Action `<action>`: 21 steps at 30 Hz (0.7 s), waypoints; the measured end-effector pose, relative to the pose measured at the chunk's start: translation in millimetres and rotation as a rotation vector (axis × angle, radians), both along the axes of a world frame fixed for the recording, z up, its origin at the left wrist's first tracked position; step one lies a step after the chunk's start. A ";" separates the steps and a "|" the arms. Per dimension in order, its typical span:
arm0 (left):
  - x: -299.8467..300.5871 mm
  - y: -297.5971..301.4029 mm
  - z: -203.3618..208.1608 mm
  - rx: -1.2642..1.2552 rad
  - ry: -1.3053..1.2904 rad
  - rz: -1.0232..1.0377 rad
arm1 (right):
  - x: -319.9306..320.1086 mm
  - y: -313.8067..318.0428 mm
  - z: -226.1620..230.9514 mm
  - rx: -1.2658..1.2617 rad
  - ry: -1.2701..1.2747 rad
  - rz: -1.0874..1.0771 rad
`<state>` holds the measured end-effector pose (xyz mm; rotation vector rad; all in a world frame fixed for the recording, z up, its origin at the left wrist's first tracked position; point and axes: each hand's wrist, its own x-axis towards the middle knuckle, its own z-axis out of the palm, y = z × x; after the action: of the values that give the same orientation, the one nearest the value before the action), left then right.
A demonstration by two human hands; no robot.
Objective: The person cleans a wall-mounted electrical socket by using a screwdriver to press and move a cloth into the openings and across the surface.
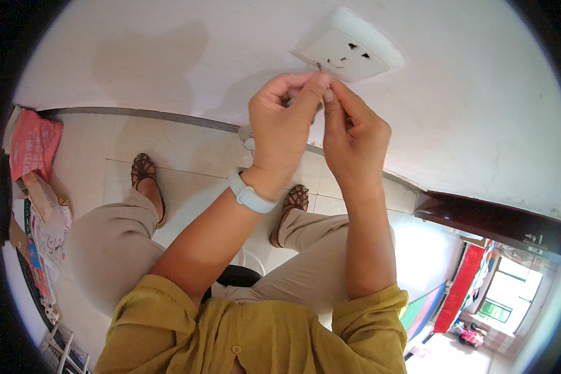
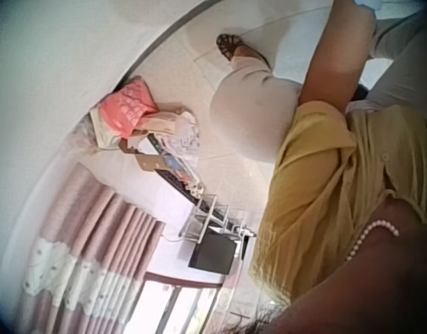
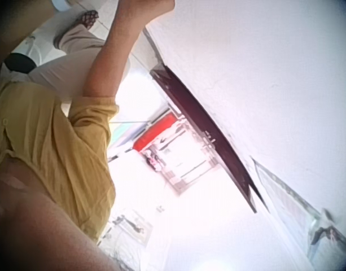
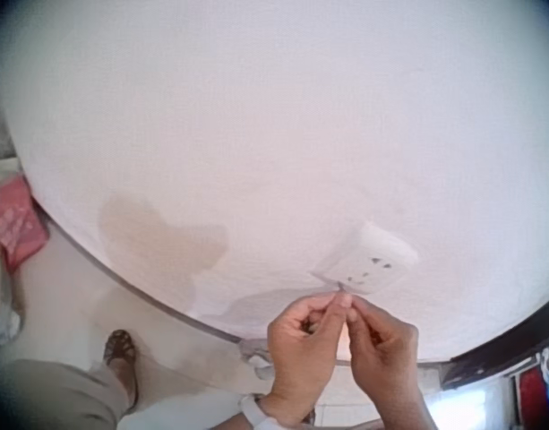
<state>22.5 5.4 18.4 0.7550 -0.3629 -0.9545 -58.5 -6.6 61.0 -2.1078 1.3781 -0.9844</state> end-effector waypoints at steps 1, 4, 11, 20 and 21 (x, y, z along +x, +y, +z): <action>-0.2 -1.0 0.0 -0.006 -0.001 0.010 | 1.5 -0.1 1.9 -0.004 0.002 -0.005; 4.0 -1.2 0.8 -0.008 -0.013 0.047 | 12.0 -2.2 2.8 -0.026 -0.037 0.057; 3.6 -2.2 -0.8 -0.014 -0.017 0.050 | 6.8 -3.6 1.9 0.062 -0.049 0.033; 9.9 -2.2 -0.2 -0.048 -0.024 0.078 | 13.7 -1.6 9.3 0.053 -0.063 0.092; 10.4 -2.3 1.1 -0.055 -0.019 0.078 | 11.0 -1.2 9.8 0.059 -0.022 0.062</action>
<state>32.9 3.1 19.4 0.7236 -0.3727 -0.8617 -47.5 -7.9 70.8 -2.0779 1.3071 -0.9282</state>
